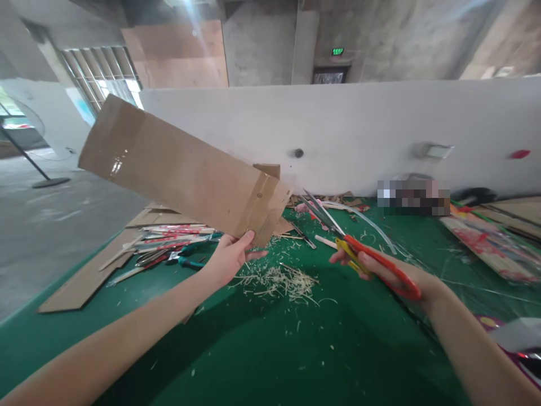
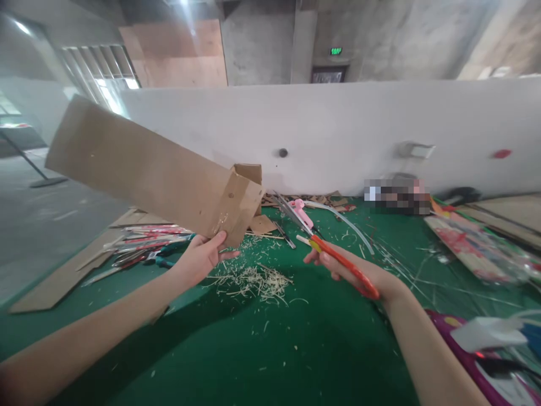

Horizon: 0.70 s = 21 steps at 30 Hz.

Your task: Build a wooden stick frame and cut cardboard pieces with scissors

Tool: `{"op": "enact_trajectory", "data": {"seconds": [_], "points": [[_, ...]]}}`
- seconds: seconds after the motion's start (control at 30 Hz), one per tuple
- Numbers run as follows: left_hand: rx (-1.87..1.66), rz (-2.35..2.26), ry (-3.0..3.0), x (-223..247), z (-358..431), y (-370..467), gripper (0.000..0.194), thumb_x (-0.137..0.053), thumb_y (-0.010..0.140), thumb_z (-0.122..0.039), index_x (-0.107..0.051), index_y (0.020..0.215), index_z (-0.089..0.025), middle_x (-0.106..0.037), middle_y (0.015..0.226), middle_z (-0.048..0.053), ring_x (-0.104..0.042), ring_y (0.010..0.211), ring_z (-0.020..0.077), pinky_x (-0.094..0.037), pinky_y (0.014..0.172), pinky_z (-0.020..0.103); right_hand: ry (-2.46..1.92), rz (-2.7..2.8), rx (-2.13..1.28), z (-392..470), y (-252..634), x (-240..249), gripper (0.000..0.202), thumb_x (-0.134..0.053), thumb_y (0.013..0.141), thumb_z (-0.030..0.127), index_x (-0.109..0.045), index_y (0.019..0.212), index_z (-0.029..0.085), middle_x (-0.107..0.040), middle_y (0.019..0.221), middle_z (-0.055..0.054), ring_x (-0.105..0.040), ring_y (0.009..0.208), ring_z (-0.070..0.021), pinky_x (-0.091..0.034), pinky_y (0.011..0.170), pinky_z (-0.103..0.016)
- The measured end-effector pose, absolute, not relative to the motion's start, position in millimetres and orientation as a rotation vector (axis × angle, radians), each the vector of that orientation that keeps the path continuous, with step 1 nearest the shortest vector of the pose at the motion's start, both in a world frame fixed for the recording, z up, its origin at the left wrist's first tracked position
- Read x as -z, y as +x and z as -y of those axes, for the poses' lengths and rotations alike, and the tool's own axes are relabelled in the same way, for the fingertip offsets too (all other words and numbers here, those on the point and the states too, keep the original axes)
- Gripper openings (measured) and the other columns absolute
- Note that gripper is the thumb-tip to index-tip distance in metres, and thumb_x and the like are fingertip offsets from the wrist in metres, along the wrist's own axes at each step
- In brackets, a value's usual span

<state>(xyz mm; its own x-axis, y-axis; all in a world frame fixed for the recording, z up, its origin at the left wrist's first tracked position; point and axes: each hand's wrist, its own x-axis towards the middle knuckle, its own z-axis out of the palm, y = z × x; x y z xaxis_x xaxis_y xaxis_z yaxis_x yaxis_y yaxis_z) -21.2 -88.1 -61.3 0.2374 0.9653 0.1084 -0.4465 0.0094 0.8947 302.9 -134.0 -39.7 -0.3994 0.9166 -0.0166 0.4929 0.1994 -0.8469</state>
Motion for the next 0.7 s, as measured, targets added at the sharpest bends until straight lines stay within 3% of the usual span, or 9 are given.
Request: {"op": "enact_trajectory", "data": {"seconds": [0.17,0.43,0.7], "points": [[-1.236,-0.661,1.02,68,85,-19,0.027,-0.063,0.08,-0.022,-0.06,0.106,-0.014,-0.064,0.11,0.01,-0.063,0.094,0.0227,-0.057,0.078,0.043,-1.413,2.233,-1.055,133,298,33,0.046,-0.045,0.082,0.06,-0.057,0.113,0.028,-0.06,0.112,-0.005,-0.056,0.103,-0.0264,-0.048,0.084,-0.038],[-1.145,-0.631,1.096,80,90,-13,0.028,-0.061,0.082,-0.026,-0.061,0.107,-0.014,-0.065,0.111,0.011,-0.064,0.095,0.0242,-0.057,0.077,0.042,-1.463,2.349,-0.925,129,273,41,0.049,-0.048,0.08,0.062,-0.059,0.108,0.023,-0.062,0.097,-0.007,-0.058,0.085,-0.0227,-0.049,0.073,-0.034],[-1.1,-0.632,1.106,80,93,-12,0.04,-0.06,0.083,-0.027,-0.054,0.121,-0.016,-0.061,0.117,0.013,-0.061,0.1,0.0256,-0.057,0.077,0.042,-1.55,2.269,-0.886,123,269,48,0.049,-0.058,0.073,0.062,-0.061,0.101,0.021,-0.062,0.089,-0.007,-0.058,0.075,-0.0213,-0.046,0.065,-0.03]]}}
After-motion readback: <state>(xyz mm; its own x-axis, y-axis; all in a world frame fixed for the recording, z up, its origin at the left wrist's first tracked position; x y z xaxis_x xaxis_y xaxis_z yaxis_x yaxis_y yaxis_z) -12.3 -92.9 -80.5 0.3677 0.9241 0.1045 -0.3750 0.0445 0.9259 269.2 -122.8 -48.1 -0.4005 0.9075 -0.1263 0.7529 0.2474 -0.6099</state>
